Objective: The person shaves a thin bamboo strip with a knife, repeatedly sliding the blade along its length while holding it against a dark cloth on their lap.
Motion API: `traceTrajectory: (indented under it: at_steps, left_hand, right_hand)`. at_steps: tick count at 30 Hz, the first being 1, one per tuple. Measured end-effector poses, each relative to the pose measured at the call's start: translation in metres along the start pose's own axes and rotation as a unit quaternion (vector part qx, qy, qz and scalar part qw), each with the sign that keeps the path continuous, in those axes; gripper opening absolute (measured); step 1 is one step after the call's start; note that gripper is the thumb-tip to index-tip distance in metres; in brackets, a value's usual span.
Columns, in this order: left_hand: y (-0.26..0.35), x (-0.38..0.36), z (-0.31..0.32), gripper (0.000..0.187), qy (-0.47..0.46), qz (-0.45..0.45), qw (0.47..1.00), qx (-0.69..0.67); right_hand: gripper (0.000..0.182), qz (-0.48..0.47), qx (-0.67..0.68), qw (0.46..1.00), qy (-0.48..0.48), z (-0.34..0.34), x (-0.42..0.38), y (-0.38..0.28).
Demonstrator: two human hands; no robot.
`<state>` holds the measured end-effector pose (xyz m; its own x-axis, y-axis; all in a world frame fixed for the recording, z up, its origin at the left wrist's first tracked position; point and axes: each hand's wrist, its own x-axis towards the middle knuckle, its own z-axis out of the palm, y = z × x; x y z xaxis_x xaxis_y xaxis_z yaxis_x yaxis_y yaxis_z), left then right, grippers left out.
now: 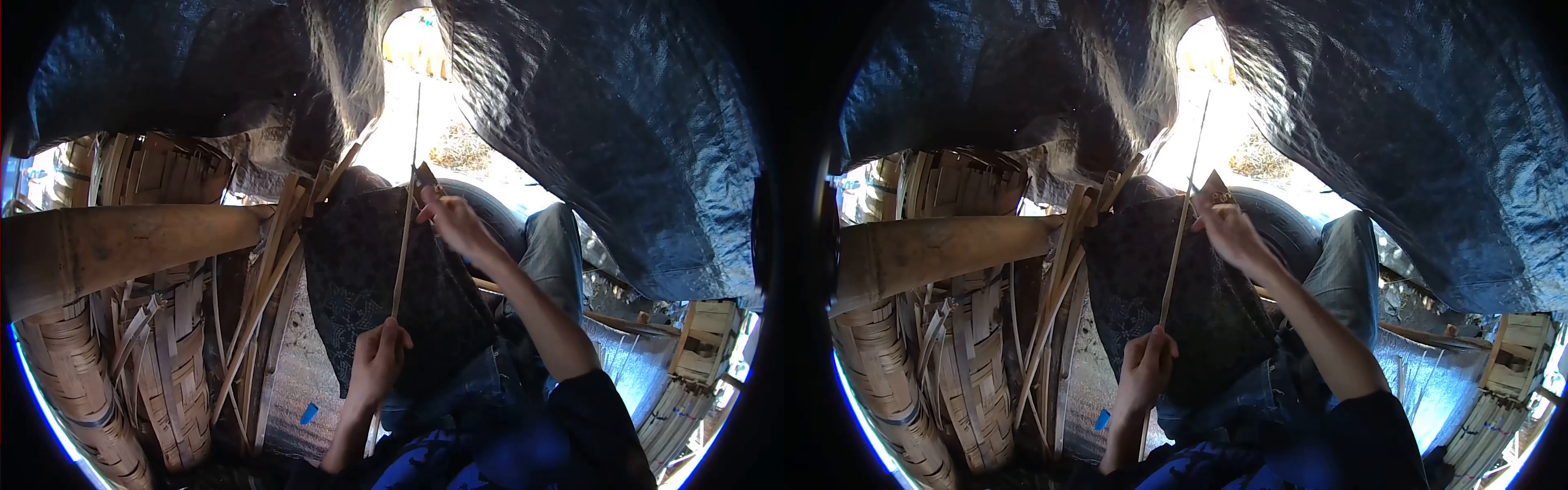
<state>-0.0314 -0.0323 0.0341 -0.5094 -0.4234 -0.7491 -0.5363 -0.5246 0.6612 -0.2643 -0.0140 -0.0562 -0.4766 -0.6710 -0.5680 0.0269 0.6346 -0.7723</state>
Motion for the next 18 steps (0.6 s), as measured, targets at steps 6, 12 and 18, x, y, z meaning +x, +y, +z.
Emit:
traceTrajectory:
  at_steps: [6, 12, 18]
  left_hand:
    - [0.012, 0.011, 0.013, 0.041, -0.009, 0.063, 0.996, 0.066]
    - [0.024, 0.026, 0.004, 0.033, -0.036, -0.009, 0.997, -0.067]
    - [0.02, 0.03, 0.008, 0.032, 0.002, -0.019, 0.995, -0.098]
  right_hand:
    - [0.033, 0.042, 0.272, 0.956, -0.105, 0.007, -0.014, -0.015]
    - [0.038, 0.037, 0.306, 0.933, -0.186, 0.001, -0.004, -0.017]
    - [0.045, -0.229, -0.074, 0.97, -0.019, -0.01, -0.049, 0.005]
